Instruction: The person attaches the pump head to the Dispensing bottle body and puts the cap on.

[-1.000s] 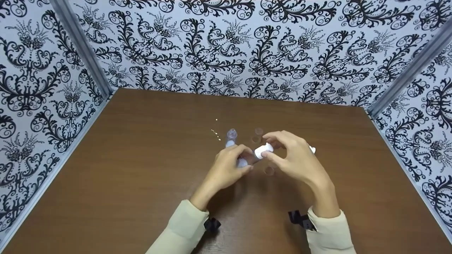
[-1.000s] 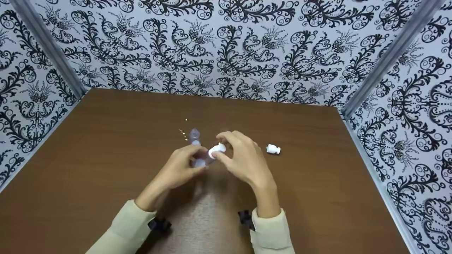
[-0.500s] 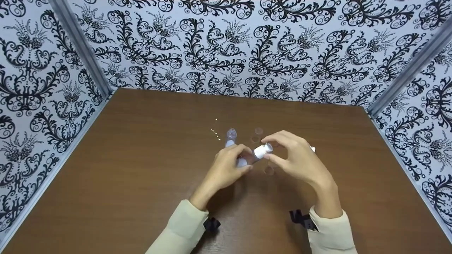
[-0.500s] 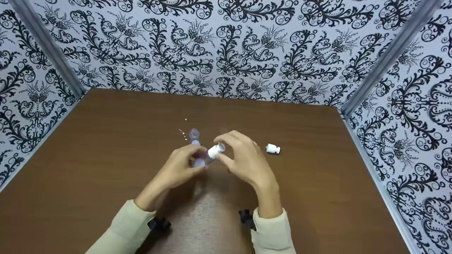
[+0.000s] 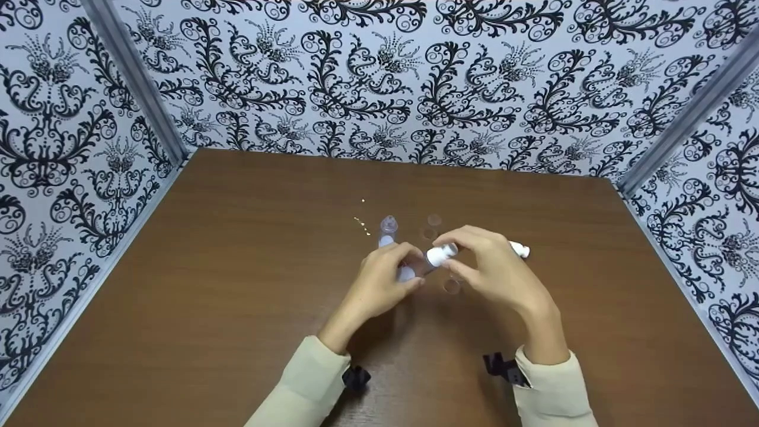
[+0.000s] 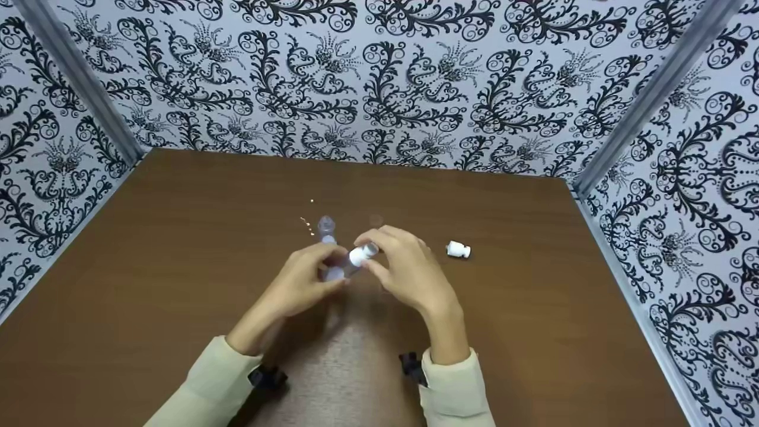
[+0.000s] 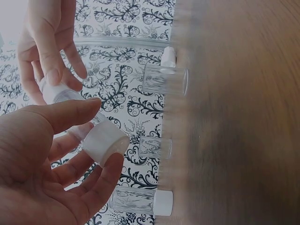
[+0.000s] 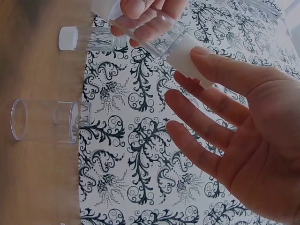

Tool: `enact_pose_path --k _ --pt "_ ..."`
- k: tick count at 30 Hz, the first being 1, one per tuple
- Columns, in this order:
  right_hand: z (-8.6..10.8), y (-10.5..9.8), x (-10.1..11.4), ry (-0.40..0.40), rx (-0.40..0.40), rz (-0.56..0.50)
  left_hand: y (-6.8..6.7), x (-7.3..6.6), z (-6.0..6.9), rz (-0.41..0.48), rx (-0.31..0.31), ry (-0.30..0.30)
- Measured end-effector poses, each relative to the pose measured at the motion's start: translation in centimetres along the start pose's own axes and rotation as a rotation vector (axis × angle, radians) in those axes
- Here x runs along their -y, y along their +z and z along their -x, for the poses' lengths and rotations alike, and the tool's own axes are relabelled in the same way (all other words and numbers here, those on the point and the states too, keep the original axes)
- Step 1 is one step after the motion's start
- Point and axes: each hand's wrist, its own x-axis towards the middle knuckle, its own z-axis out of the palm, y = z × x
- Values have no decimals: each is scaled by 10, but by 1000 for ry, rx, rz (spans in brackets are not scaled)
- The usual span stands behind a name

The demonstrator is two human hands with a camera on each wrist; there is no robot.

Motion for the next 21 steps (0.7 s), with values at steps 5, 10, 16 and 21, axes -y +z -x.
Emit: enact_pose_path --k 5,10,16,21 --pt "-1 1 0 39 10 -11 1 1 0 -3 -3 5" --pt "-2 2 1 80 0 -25 1 1 0 -5 -12 12" --pt "-4 5 1 148 -14 -41 1 1 0 -9 -19 14" --pt "-4 8 1 200 -17 -17 1 1 0 -7 -16 12"
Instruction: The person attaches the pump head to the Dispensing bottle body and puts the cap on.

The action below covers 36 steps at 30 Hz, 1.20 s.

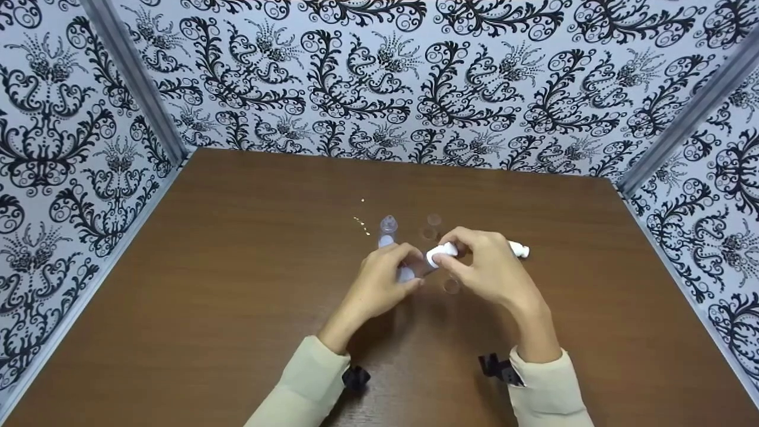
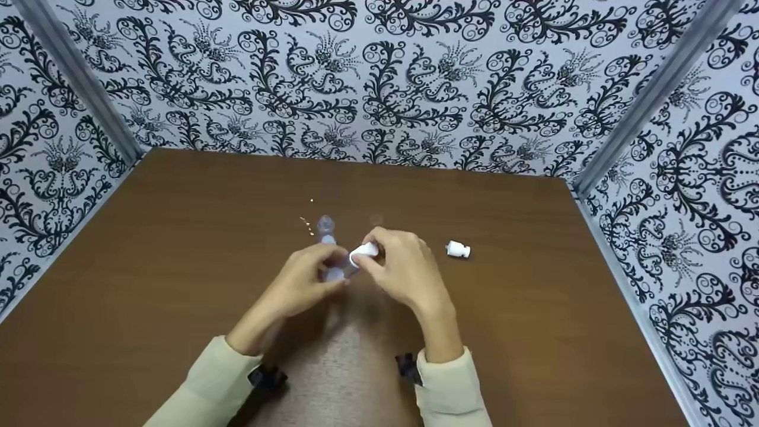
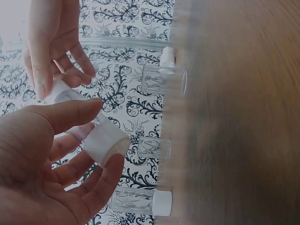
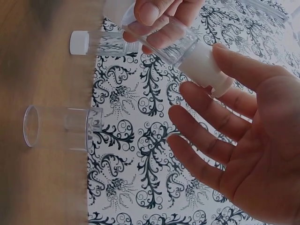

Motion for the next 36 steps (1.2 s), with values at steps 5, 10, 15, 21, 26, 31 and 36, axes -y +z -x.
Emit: enact_pose_path --k 5,10,15,21,26,31,36 --pt "0 0 0 30 0 9 0 0 0 6 -3 2" --pt "1 -5 1 23 -9 7 -1 0 0 1 -3 3" --pt "3 -10 1 -10 -25 7 0 0 -1 0 8 -9" --pt "5 -14 -1 -81 -36 23 -1 0 -2 5 9 -12" --pt "5 -15 -2 -139 -30 33 -1 0 -1 4 2 -1" --pt "6 -15 -2 -180 -3 28 -1 0 0 3 4 0" --pt "5 -13 -3 -199 26 3 -1 0 0 7 7 -3"
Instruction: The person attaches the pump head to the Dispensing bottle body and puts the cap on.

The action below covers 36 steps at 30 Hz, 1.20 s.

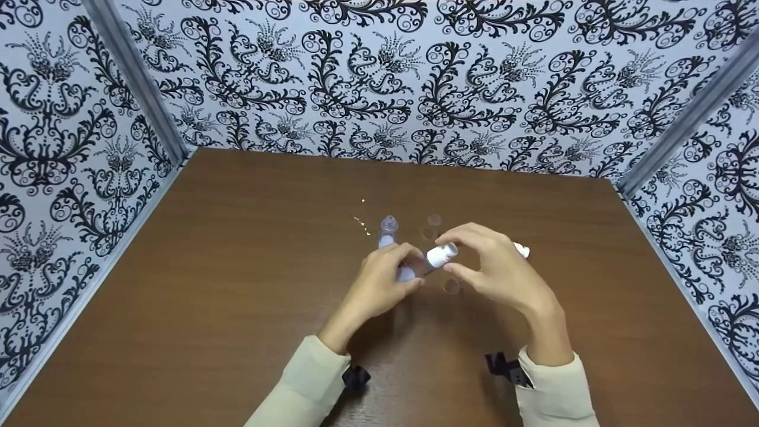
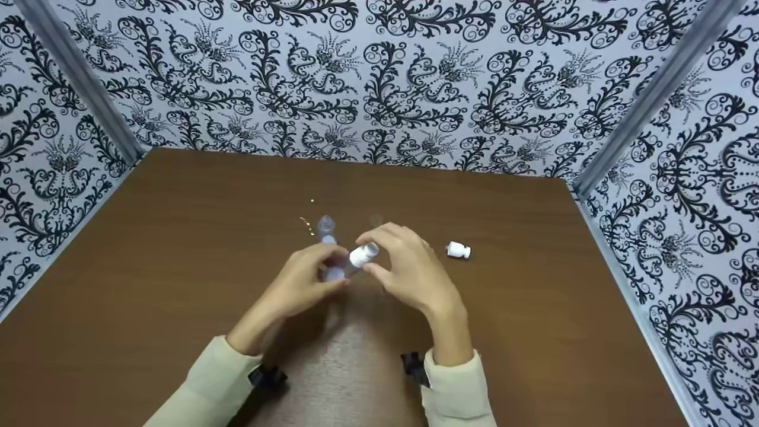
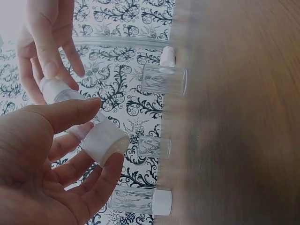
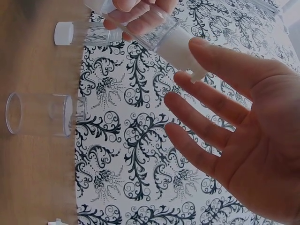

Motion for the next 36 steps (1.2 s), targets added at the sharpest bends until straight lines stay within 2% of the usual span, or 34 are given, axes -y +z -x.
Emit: enact_pose_path --k 7,12,21,36 --pt "0 3 -2 -28 0 1 1 0 0 -3 1 -9" --pt "-1 4 -1 -19 1 10 1 0 0 -8 -3 -1" --pt "-3 6 1 57 15 7 1 0 0 -2 -5 -2" --pt "-5 13 4 218 -33 13 2 0 0 -19 4 -9"
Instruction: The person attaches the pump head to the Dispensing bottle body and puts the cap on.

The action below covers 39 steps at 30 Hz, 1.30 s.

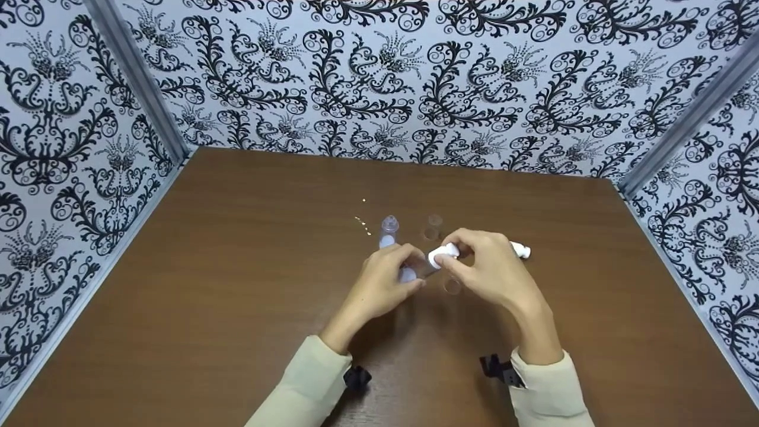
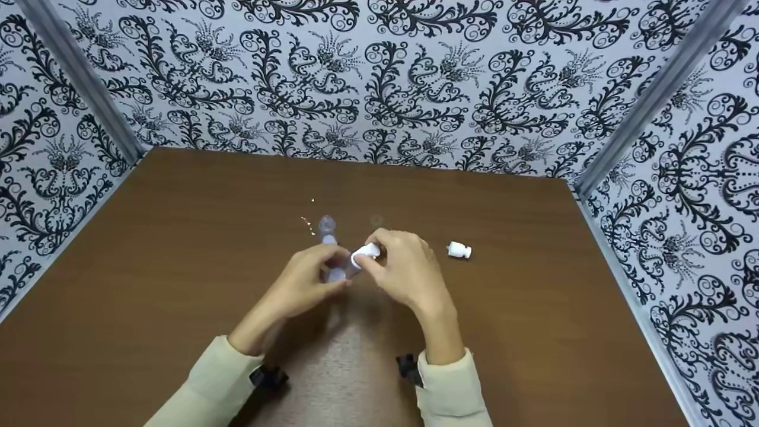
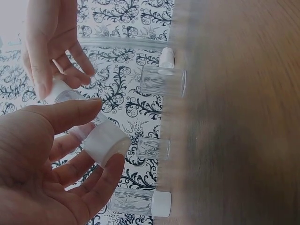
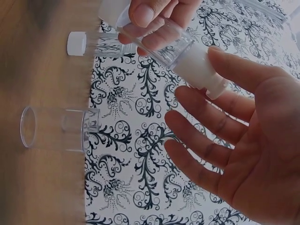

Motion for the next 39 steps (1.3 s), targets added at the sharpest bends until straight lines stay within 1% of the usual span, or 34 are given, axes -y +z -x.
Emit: enact_pose_path --k 3,7,11,14,18,24,28,33,39 --pt "0 1 1 19 -1 16 0 0 0 -2 -2 0" --pt "1 0 1 36 11 4 0 0 0 0 -6 2" --pt "2 -5 1 26 4 -6 -1 0 0 4 -9 4" --pt "3 -9 0 -9 -10 -4 -1 0 0 6 -11 6" --pt "4 -13 -1 -75 -20 7 -1 0 0 11 -10 8" --pt "4 -14 -1 -162 4 9 -1 0 0 28 2 -1" --pt "4 -12 -2 -196 21 3 -1 0 0 35 13 -8" --pt "3 -9 -4 -232 26 -6 -2 -1 1 27 11 -9" --pt "1 -6 -5 -242 31 13 -2 -2 1 17 4 -1"
